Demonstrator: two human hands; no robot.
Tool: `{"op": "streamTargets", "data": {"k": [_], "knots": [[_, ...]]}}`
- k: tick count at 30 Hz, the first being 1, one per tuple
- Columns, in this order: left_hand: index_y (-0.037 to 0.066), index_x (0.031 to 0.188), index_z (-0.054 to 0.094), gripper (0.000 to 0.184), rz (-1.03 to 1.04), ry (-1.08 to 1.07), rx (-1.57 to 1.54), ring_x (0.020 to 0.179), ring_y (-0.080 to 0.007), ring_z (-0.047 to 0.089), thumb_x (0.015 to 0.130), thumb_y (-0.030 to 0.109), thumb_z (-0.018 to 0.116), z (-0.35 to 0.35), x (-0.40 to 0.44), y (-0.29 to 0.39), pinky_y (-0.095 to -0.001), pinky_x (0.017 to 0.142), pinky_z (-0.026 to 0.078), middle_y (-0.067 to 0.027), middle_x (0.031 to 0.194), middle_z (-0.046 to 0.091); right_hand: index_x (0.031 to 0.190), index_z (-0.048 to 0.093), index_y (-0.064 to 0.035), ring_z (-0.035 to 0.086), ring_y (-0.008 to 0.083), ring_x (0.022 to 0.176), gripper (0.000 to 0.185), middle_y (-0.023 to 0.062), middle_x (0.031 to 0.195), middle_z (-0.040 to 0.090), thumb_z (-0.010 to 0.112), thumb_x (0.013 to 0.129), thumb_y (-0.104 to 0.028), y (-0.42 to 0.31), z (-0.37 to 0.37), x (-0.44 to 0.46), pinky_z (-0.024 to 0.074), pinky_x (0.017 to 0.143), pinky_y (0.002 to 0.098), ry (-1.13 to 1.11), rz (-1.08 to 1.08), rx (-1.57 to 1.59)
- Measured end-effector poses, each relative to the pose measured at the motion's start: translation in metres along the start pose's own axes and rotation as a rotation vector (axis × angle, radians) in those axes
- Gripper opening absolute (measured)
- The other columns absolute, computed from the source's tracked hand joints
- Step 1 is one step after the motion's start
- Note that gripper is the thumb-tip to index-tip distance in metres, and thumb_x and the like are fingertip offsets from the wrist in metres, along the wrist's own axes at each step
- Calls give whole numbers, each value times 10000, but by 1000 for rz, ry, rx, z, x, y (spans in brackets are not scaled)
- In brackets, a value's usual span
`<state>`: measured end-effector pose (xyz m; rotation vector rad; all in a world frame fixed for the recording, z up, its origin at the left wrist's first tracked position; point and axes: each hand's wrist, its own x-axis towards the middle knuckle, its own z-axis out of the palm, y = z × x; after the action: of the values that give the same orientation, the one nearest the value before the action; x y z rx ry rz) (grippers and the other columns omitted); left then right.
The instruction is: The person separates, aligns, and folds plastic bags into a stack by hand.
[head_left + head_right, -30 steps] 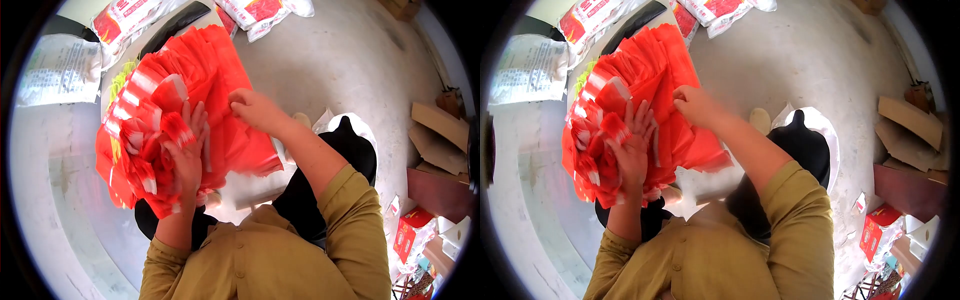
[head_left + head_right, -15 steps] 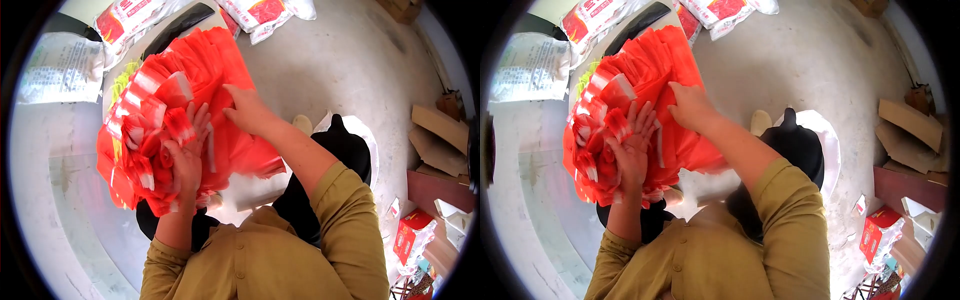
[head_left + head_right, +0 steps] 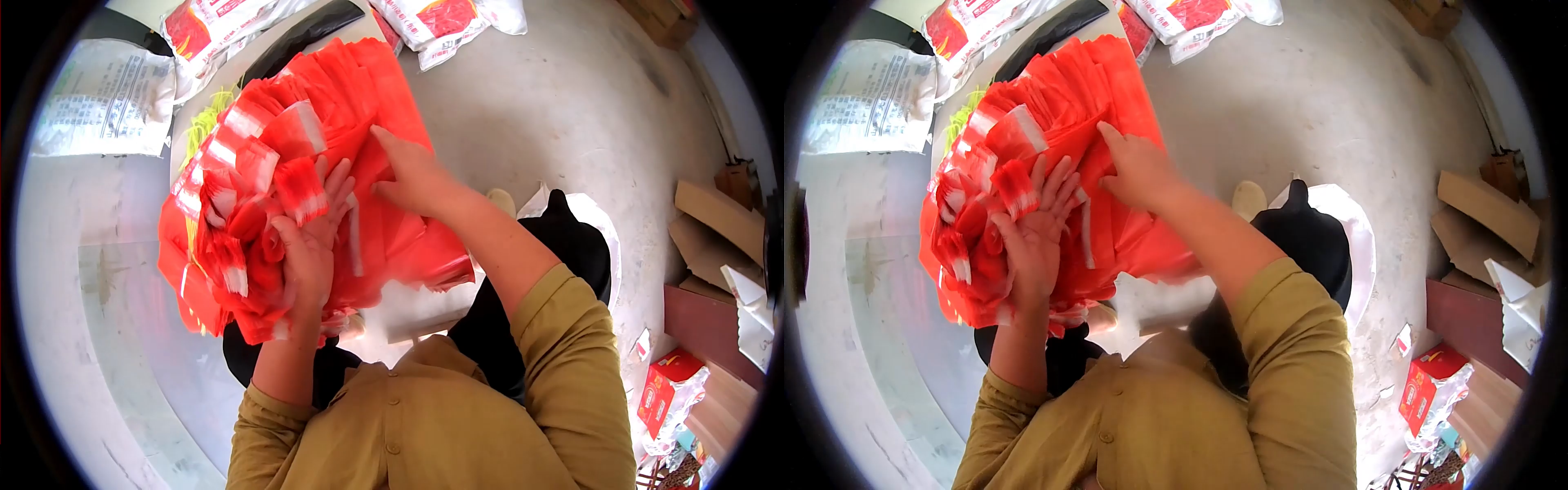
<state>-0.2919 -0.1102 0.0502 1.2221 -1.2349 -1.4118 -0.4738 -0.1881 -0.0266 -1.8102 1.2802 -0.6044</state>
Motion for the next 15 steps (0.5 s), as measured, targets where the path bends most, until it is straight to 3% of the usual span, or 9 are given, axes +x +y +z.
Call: {"op": "streamTargets", "data": {"k": [2,5,8,11,15], "knots": [[61,1678,251,1073,-4,0,5,1529,-342,415,982,862,91,1,1,0,-458,1253,277,-199,1668,405,1639,314,-81,616,397,1239,878,244,1346,612,776,901,-188,-7,-12,0,527,1030,452,-80,83,71],[63,1677,255,1068,-4,-2,8,1527,-346,418,984,858,85,2,1,0,-458,1249,283,-199,1667,408,1646,299,-84,638,406,1193,895,240,1284,648,779,904,-224,0,-5,-4,537,999,462,13,-32,-54],[62,1675,259,1068,3,-9,3,1526,-350,419,984,857,84,1,1,-1,-460,1250,285,-200,1666,407,1653,282,-83,645,417,1186,915,243,1268,658,781,904,-240,-8,-9,-7,535,997,465,-37,26,-87],[57,1673,260,1069,-6,-9,-7,1528,-352,416,984,856,88,1,1,-3,-460,1259,275,-204,1667,403,1658,272,-89,636,416,1217,918,249,1298,646,777,909,-252,-20,-29,-9,531,1008,463,-241,174,35],[53,1672,259,1064,1,-16,-15,1533,-353,408,988,851,95,3,2,-2,-459,1273,254,-208,1668,398,1661,263,-84,630,402,1236,924,260,1367,618,782,911,-239,-19,-20,-13,517,1053,452,-185,102,72]]}}
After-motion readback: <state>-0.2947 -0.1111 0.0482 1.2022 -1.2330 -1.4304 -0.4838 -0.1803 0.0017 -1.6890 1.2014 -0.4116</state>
